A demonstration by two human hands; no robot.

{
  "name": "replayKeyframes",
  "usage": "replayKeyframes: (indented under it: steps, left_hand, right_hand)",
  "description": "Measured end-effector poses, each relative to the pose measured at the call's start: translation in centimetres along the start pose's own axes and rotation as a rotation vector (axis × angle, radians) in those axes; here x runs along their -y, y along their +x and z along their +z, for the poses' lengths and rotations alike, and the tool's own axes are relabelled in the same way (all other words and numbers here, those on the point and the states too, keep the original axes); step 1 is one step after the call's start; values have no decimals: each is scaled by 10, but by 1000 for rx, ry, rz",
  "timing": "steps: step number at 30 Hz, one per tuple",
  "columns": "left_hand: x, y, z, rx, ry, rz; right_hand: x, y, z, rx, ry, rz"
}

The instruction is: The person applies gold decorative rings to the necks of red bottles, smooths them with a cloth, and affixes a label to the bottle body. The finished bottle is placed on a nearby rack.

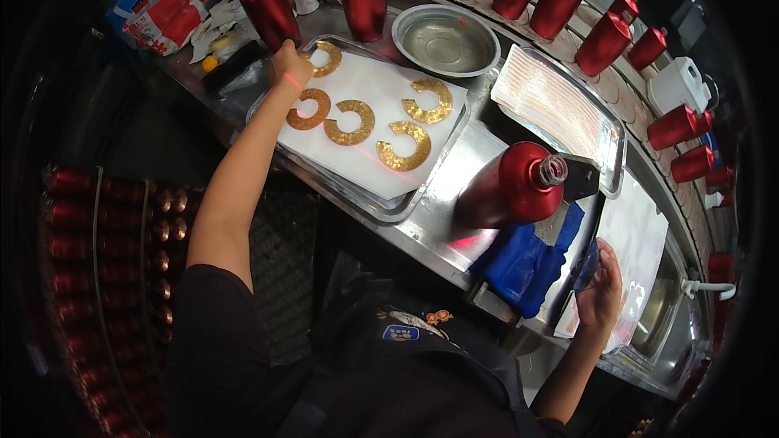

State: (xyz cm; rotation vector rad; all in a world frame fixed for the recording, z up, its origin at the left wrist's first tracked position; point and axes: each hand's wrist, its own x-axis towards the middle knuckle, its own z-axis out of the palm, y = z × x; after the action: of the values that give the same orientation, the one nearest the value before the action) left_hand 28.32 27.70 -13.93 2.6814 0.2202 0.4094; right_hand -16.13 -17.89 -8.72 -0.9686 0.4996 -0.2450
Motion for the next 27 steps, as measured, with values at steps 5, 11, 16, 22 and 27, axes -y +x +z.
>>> replayKeyframes:
  steps: [5,11,16,22,27]
  left_hand:
    - [-17,-17,-16,-107,86,124]
    - [-58,-87,-69,253,-404,276]
    - [-97,-202,-127,708,-1058,150]
    - [-124,-294,-147,762,-1282,148]
    - [-136,-320,-141,683,-1339,365]
  right_hand:
    - [-24,-24,47,-13,-511,-180]
    - [-56,-40,130,277,-489,102]
    - [-88,-34,171,397,-322,218]
    - [-77,-52,160,252,-87,187]
    - [-59,-49,152,177,-79,44]
